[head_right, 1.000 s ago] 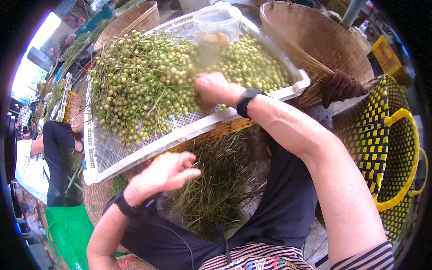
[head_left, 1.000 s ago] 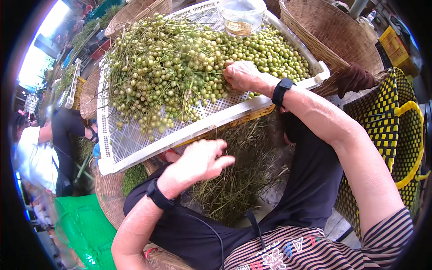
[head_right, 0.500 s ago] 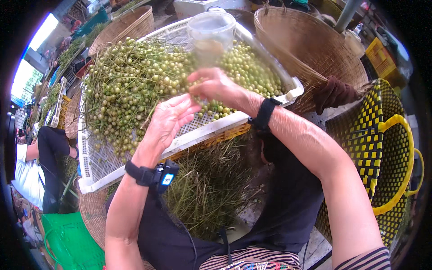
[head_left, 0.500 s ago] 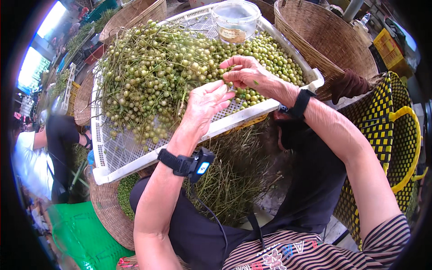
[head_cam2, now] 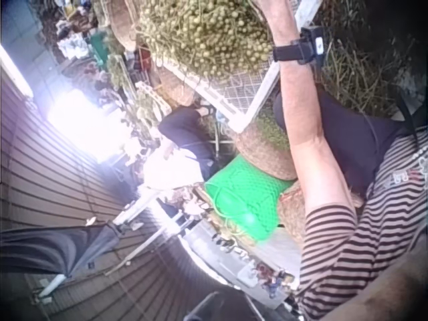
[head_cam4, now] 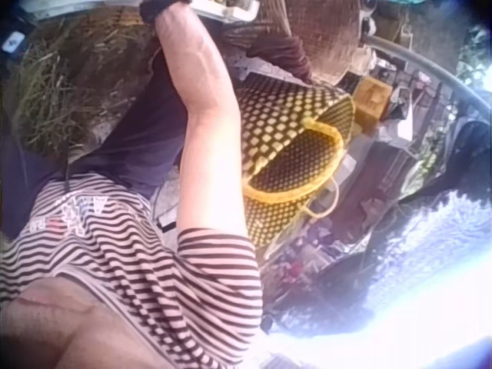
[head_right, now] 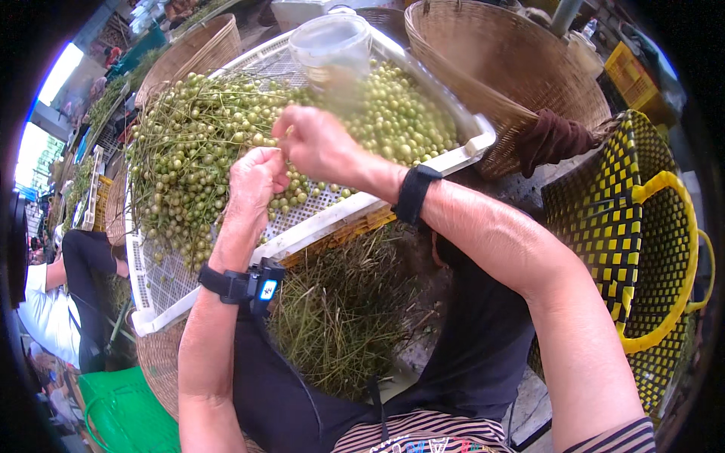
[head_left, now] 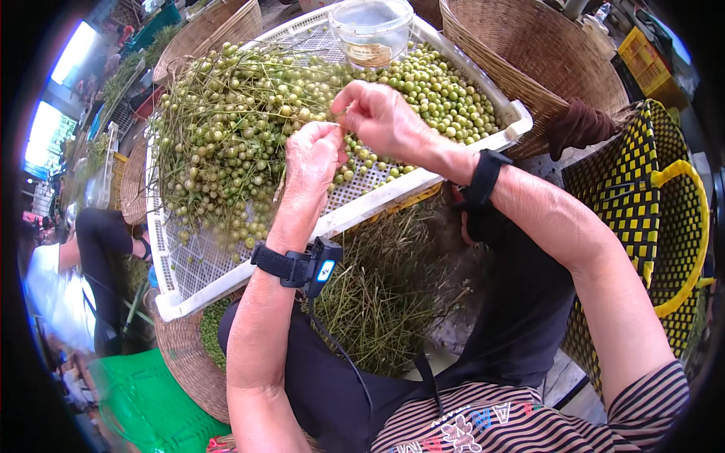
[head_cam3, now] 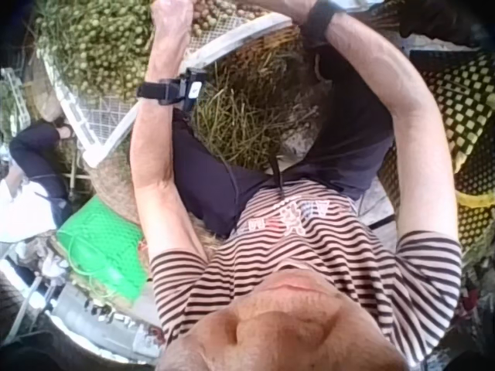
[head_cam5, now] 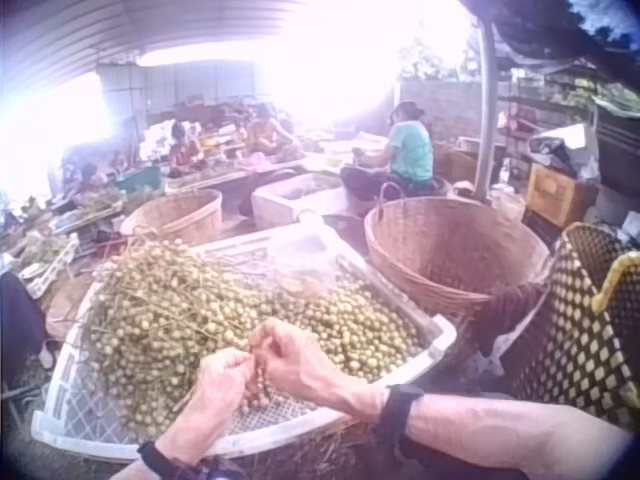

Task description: Picking small green produce/seeds from stems into a tray.

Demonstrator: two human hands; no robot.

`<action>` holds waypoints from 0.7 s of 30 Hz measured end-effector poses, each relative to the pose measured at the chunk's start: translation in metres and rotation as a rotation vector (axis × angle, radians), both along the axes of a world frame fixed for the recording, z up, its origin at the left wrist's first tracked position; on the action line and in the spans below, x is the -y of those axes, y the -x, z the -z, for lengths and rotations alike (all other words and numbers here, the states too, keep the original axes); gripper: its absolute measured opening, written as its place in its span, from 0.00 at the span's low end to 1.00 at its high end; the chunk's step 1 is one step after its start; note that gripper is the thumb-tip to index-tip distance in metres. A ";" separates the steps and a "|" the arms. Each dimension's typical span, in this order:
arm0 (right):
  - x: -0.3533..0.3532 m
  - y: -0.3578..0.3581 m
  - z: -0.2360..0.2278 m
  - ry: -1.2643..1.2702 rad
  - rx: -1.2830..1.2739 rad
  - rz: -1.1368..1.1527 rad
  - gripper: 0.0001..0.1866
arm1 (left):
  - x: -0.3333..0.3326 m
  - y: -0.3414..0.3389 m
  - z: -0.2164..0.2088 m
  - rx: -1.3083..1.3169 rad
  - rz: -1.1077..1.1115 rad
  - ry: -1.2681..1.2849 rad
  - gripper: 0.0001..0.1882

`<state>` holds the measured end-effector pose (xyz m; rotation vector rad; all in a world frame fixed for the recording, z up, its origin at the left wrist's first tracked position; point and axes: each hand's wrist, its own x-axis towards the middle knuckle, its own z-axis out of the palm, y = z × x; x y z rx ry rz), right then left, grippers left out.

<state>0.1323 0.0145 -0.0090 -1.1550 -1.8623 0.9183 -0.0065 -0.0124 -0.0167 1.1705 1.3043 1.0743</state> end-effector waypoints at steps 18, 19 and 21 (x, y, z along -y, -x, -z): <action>0.004 0.013 0.046 -0.205 0.487 -0.457 0.10 | 0.136 0.009 0.066 -0.752 1.021 -0.003 0.19; 0.005 0.016 0.048 -0.263 0.423 -0.484 0.09 | 0.136 0.006 0.064 -0.869 1.076 -0.001 0.18; 0.012 0.027 0.050 -0.449 0.343 -0.484 0.05 | 0.134 0.009 0.060 -0.797 1.073 -0.038 0.16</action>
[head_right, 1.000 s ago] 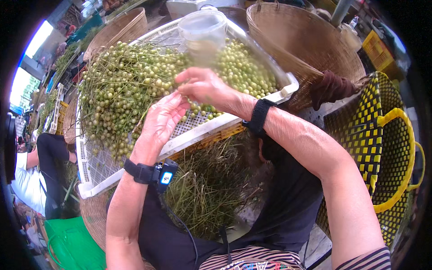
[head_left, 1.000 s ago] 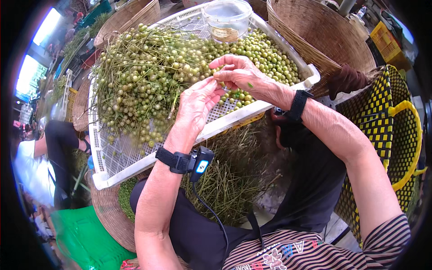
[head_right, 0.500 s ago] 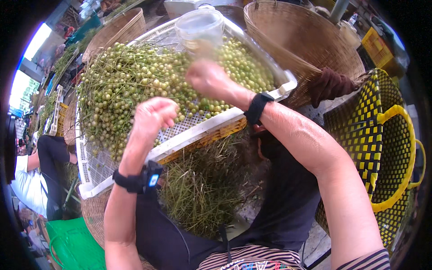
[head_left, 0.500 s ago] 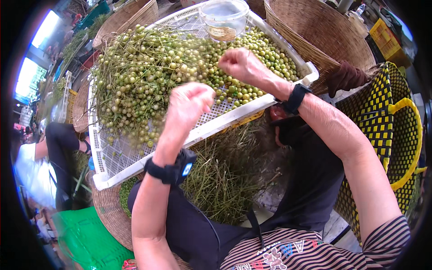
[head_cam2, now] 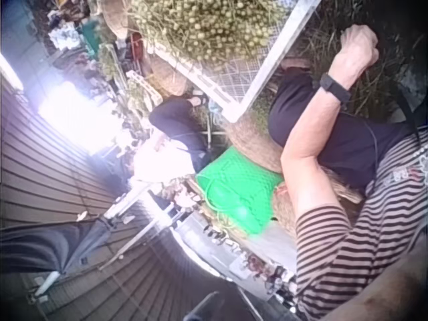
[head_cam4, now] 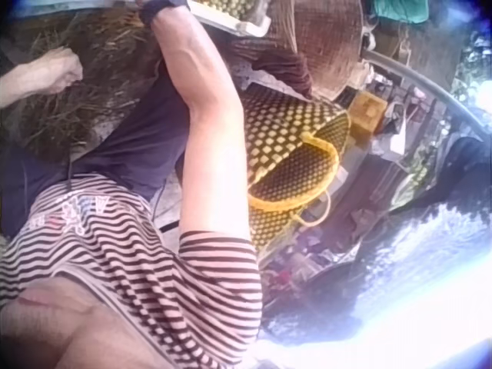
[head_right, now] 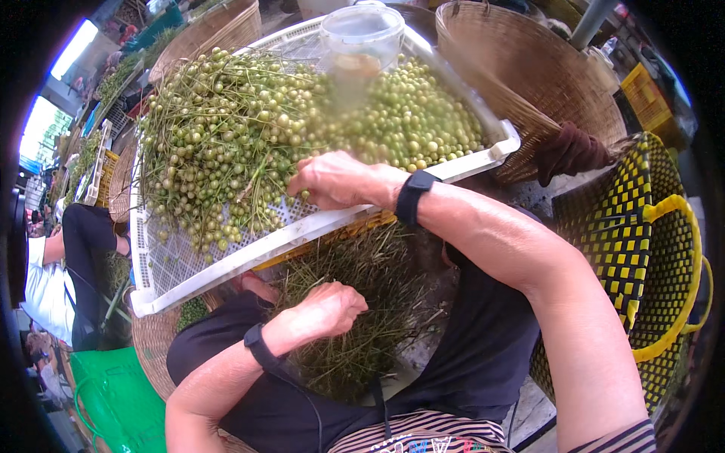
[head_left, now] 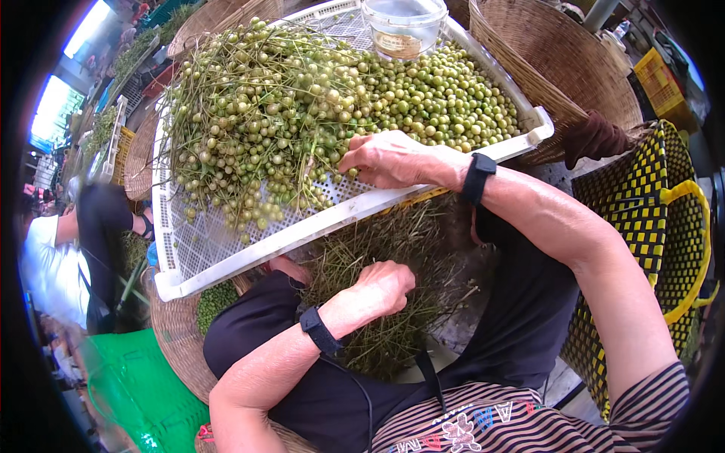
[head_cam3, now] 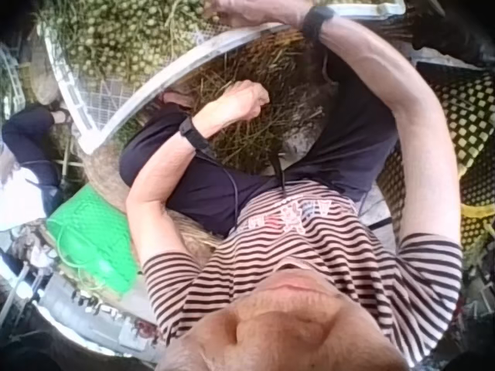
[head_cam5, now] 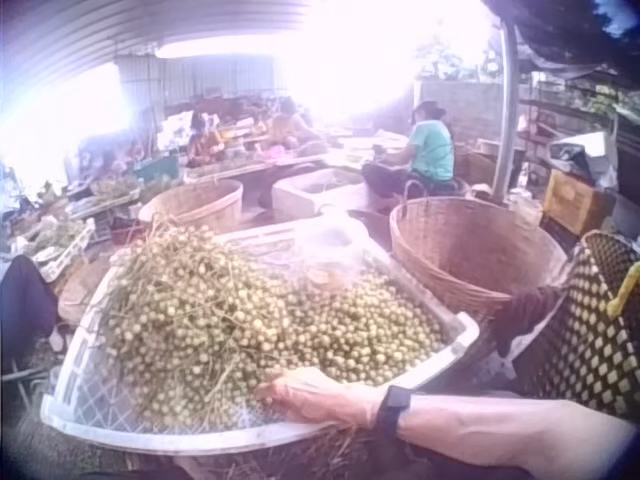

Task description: Picking small green produce/seeds from stems into a tray.

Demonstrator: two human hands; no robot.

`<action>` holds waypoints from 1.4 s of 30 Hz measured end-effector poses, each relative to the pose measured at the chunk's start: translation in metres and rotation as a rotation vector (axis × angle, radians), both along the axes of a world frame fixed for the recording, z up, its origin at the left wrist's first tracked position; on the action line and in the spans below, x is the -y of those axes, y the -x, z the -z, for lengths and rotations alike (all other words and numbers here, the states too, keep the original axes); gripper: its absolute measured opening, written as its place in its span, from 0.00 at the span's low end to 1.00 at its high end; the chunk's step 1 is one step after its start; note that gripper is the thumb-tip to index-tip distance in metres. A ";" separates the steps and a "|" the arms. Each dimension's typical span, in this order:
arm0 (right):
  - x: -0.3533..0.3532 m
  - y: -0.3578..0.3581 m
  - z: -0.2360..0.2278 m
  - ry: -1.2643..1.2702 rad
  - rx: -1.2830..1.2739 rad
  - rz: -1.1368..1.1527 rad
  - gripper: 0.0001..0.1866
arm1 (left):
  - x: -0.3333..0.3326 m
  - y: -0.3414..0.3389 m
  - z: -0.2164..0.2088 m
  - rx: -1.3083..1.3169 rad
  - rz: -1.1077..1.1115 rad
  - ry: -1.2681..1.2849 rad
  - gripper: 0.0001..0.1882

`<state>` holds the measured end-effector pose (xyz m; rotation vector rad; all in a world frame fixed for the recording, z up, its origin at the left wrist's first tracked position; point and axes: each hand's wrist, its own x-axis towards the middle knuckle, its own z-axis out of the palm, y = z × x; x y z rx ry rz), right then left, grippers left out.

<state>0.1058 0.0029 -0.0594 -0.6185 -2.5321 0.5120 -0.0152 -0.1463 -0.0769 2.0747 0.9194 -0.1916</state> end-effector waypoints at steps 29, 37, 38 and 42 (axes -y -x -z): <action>0.000 -0.007 -0.032 1.012 -0.277 0.205 0.08 | -0.083 0.045 -0.065 0.773 -0.980 0.445 0.19; 0.024 -0.009 -0.030 0.567 -0.505 0.284 0.11 | -0.095 0.031 -0.043 1.181 -1.128 0.901 0.11; 0.025 -0.013 -0.030 0.614 -0.470 0.314 0.11 | -0.095 0.029 -0.044 1.155 -1.148 0.858 0.09; 0.030 -0.016 -0.033 0.709 -0.476 0.396 0.12 | -0.091 0.024 -0.040 1.122 -1.160 0.770 0.08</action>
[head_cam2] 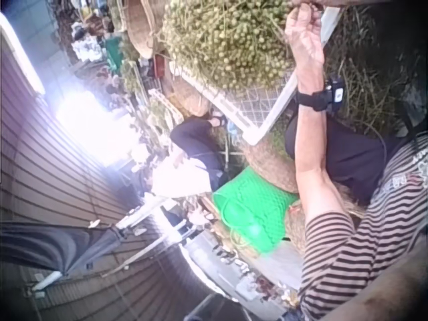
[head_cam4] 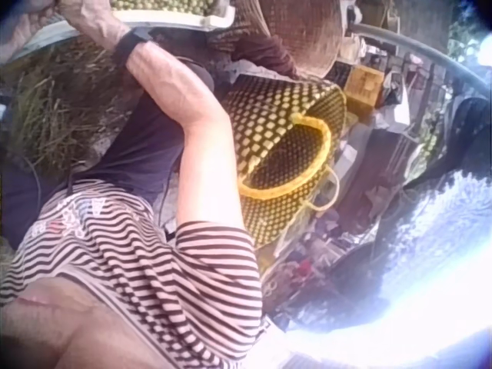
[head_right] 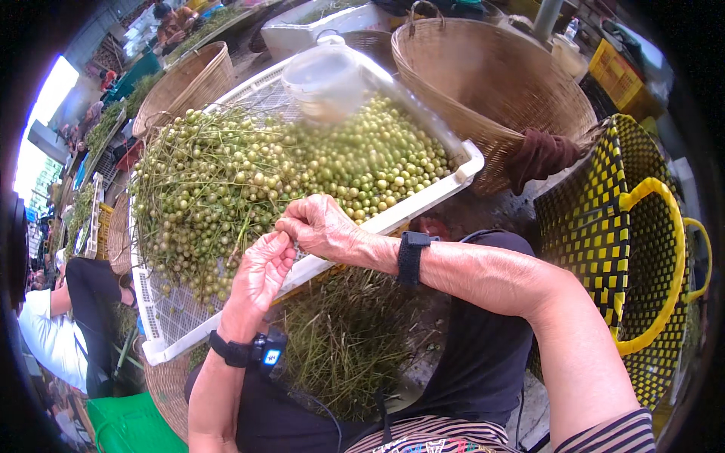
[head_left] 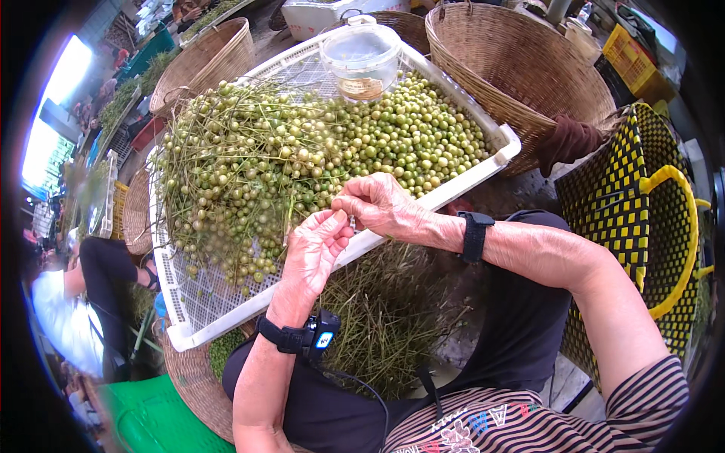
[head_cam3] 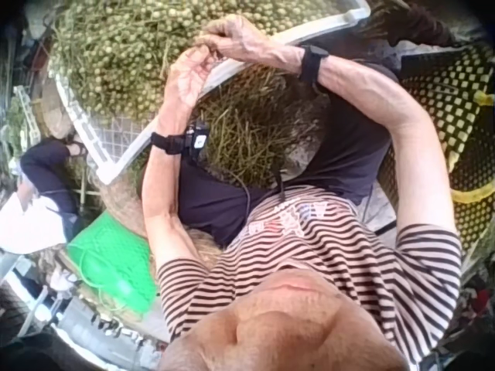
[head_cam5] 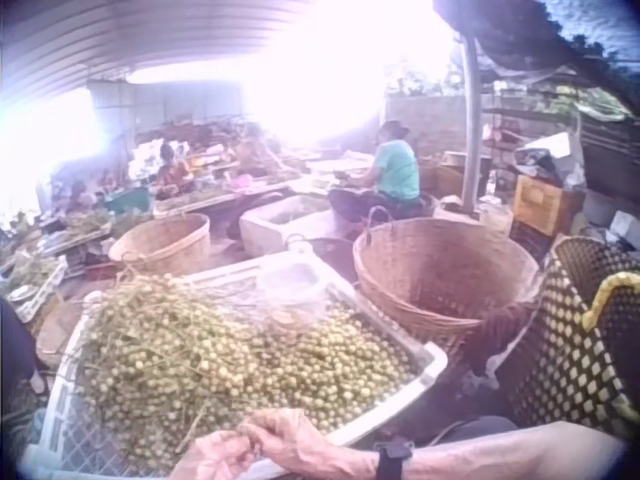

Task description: Picking small green produce/seeds from stems into a tray.

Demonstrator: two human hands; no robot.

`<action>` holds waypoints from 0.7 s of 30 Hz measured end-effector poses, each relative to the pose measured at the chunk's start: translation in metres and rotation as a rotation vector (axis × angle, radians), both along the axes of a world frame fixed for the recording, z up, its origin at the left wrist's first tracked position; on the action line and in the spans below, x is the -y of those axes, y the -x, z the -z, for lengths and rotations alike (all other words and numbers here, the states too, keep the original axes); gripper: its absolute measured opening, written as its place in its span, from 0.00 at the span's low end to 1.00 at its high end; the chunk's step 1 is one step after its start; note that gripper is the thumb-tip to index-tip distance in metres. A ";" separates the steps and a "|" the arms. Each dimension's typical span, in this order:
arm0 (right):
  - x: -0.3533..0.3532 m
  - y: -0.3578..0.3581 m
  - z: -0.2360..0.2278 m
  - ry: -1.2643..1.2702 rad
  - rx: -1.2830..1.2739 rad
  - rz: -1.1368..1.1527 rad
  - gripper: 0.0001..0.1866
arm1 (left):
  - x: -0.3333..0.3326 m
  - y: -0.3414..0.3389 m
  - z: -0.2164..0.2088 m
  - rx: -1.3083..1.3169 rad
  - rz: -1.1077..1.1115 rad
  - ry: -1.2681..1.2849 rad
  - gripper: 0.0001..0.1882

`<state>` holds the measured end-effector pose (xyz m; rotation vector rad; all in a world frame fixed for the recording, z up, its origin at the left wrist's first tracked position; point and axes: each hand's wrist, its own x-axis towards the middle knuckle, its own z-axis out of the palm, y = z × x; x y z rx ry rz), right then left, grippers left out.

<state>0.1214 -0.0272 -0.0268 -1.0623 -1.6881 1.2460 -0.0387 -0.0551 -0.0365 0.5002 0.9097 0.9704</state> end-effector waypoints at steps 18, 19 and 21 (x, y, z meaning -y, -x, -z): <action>0.047 -0.060 0.006 -0.226 0.688 -0.714 0.18 | 0.042 0.004 -0.008 -0.616 0.651 -0.115 0.08; 0.048 -0.059 0.007 -0.192 0.776 -0.755 0.19 | 0.045 0.003 -0.002 -0.615 0.656 -0.122 0.08; 0.050 -0.056 0.008 -0.117 0.953 -0.835 0.21 | 0.051 0.000 0.009 -0.608 0.668 -0.134 0.07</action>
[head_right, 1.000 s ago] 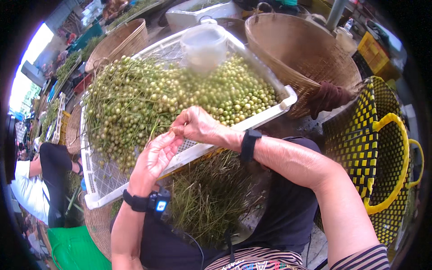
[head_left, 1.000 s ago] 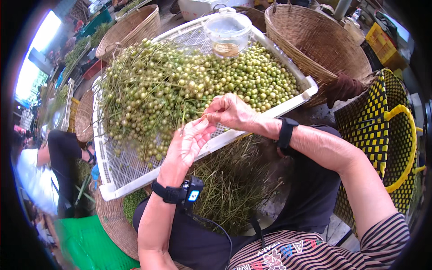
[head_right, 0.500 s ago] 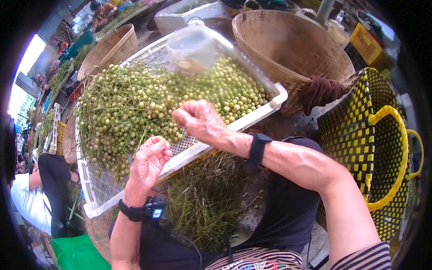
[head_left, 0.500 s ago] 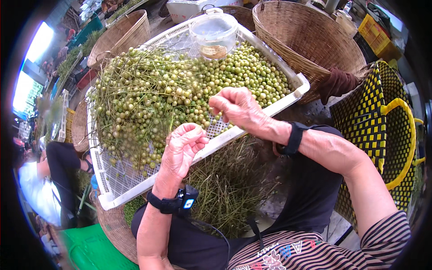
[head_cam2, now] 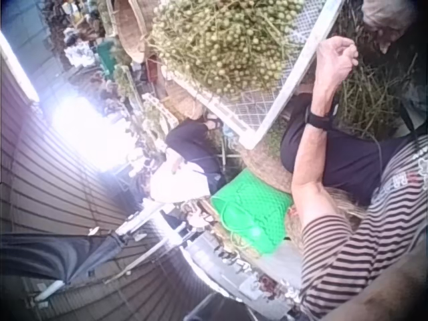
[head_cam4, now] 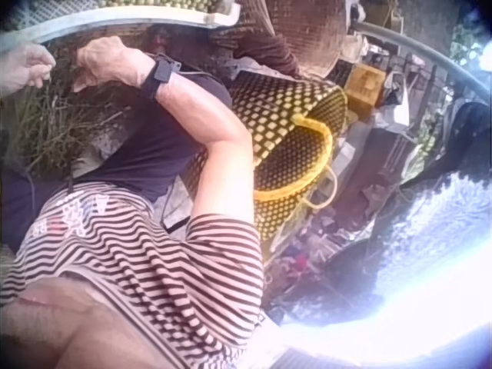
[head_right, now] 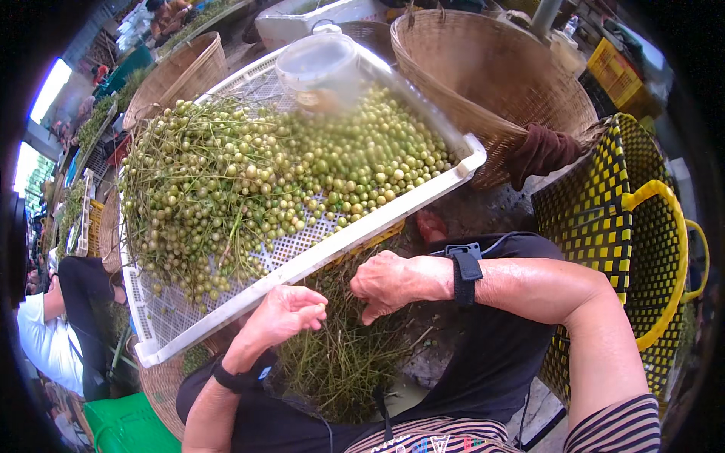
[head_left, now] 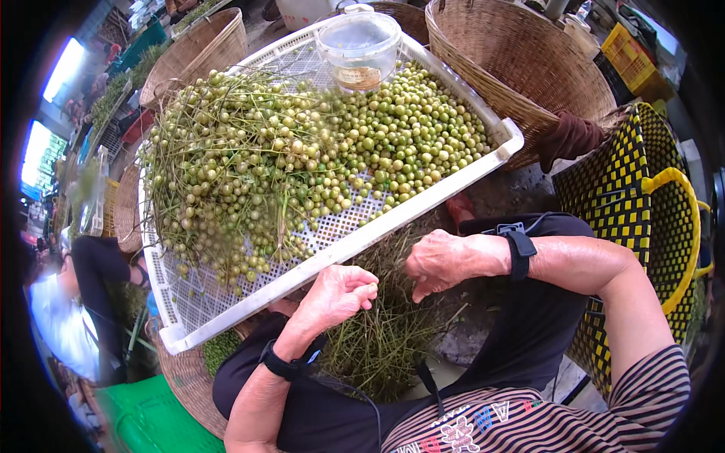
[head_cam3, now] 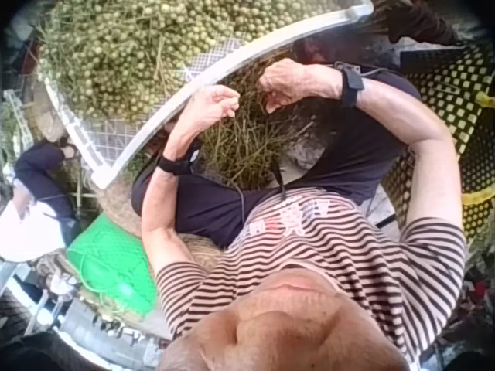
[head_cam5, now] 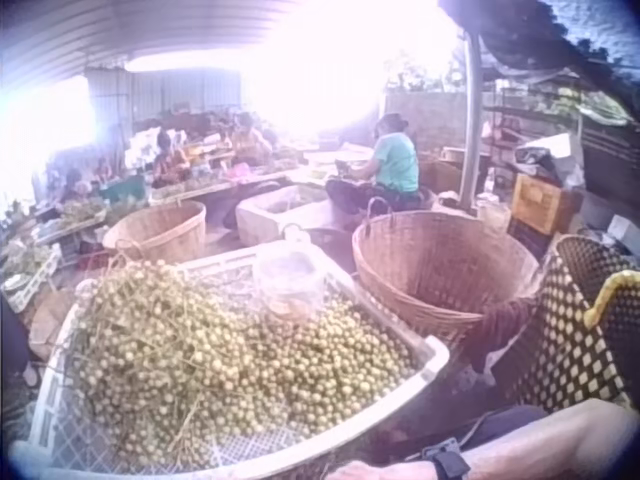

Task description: Picking small green produce/seeds from stems into a tray.

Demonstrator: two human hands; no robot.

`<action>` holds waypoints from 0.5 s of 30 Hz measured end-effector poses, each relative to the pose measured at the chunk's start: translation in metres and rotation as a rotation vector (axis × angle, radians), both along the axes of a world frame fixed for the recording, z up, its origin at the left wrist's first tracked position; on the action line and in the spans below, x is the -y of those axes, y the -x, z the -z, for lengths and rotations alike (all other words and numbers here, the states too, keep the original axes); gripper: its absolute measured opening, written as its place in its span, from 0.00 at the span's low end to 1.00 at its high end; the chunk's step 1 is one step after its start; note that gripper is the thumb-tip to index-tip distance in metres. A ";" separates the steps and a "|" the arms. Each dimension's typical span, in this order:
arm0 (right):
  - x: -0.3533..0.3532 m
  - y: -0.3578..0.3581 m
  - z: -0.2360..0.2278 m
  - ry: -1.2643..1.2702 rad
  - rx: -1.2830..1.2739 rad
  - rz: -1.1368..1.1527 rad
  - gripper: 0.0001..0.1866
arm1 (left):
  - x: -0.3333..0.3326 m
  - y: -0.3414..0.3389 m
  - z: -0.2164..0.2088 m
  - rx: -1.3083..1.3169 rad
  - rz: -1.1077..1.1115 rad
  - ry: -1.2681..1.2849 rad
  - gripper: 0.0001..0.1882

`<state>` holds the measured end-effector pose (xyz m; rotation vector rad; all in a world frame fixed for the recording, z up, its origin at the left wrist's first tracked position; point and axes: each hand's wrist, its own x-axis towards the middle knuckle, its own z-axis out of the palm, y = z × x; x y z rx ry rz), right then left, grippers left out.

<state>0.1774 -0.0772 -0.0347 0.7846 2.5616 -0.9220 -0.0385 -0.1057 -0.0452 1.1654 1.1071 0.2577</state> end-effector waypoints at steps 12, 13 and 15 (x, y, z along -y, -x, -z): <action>-0.093 -0.028 -0.019 -0.574 -0.263 0.630 0.10 | -0.069 -0.017 0.003 -0.440 -0.056 -0.925 0.30; -0.106 -0.029 -0.013 -0.608 -0.290 0.638 0.12 | -0.071 -0.022 0.010 -0.474 -0.041 -0.950 0.29; -0.130 -0.027 -0.004 -0.622 -0.224 0.666 0.18 | -0.075 -0.028 0.016 -0.452 0.006 -0.931 0.28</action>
